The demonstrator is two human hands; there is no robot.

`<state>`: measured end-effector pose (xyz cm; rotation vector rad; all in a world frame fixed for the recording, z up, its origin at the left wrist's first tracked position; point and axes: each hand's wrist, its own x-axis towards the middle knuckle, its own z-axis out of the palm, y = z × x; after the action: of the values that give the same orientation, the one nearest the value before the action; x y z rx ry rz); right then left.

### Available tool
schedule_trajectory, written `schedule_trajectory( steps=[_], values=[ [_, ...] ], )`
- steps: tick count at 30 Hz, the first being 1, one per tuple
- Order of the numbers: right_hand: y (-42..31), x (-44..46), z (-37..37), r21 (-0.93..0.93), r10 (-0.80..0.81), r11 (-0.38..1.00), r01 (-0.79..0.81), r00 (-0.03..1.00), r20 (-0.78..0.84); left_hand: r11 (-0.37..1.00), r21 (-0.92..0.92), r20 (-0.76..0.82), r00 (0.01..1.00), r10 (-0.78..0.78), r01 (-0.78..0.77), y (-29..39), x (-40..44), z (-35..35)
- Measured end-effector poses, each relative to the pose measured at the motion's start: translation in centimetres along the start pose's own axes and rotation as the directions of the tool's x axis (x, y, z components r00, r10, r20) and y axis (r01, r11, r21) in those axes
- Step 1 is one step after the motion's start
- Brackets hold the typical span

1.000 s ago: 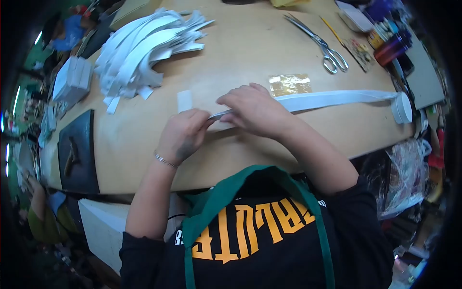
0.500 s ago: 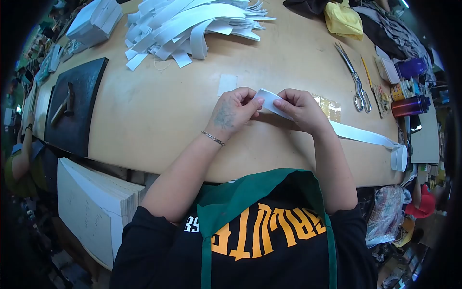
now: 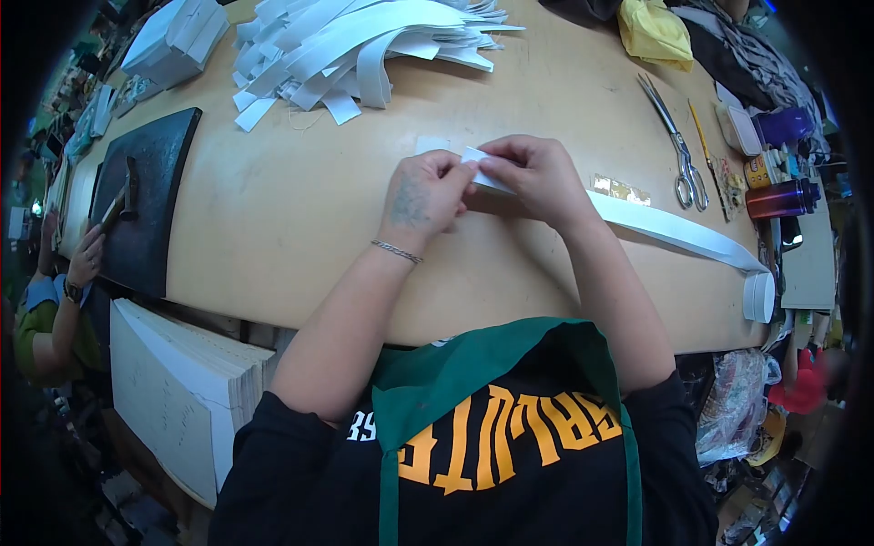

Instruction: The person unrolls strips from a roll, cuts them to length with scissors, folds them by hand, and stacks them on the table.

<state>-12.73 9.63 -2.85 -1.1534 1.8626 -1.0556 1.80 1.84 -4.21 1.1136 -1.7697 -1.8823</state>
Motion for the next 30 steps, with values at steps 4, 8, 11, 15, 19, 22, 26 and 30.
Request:
schedule_trajectory(
  steps=[4, 8, 11, 15, 19, 22, 26, 30],
  values=[
    [0.1, 1.5, 1.5, -0.213, -0.053, 0.976, 0.053, 0.999, 0.007, 0.957, 0.272, -0.036, 0.995, -0.095, 0.102, 0.8, 0.1, -1.6],
    [0.0, 2.0, 1.0, -0.296, 0.052, 0.954, -0.052, 0.999, -0.008, 0.758, 0.579, -0.129, 0.885, 0.448, -0.299, -1.7, 1.3, -3.4],
    [-1.1, 2.7, 0.4, -0.318, 0.198, 0.932, -0.175, 0.979, 0.043, 0.713, 0.526, -0.096, 0.800, 0.593, -0.465, -2.3, 1.6, -4.2],
    [-0.9, 3.2, 0.7, -0.333, 0.126, 0.936, -0.110, 0.992, 0.026, 0.504, 0.652, 0.000, 0.665, 0.747, -0.566, -2.6, 1.1, -3.1],
    [-1.2, 3.4, 1.0, -0.325, 0.139, 0.938, -0.122, 0.990, 0.029, 0.502, 0.724, 0.010, 0.735, 0.678, -0.473, -2.4, 1.0, -2.6],
    [-2.0, 3.4, 1.0, -0.336, 0.181, 0.929, -0.158, 0.983, 0.039, 0.498, 0.731, 0.005, 0.734, 0.680, -0.466, -2.4, 1.1, -2.6],
    [-2.0, 3.5, 1.1, -0.338, 0.171, 0.930, -0.146, 0.984, 0.044, 0.481, 0.741, -0.001, 0.716, 0.698, -0.468, -2.5, 1.1, -2.5],
    [-1.5, 3.8, 1.0, -0.366, 0.131, 0.925, -0.102, 0.990, 0.055, 0.480, 0.733, 0.003, 0.709, 0.705, -0.481, -2.6, 1.2, -2.5]
  ],
)
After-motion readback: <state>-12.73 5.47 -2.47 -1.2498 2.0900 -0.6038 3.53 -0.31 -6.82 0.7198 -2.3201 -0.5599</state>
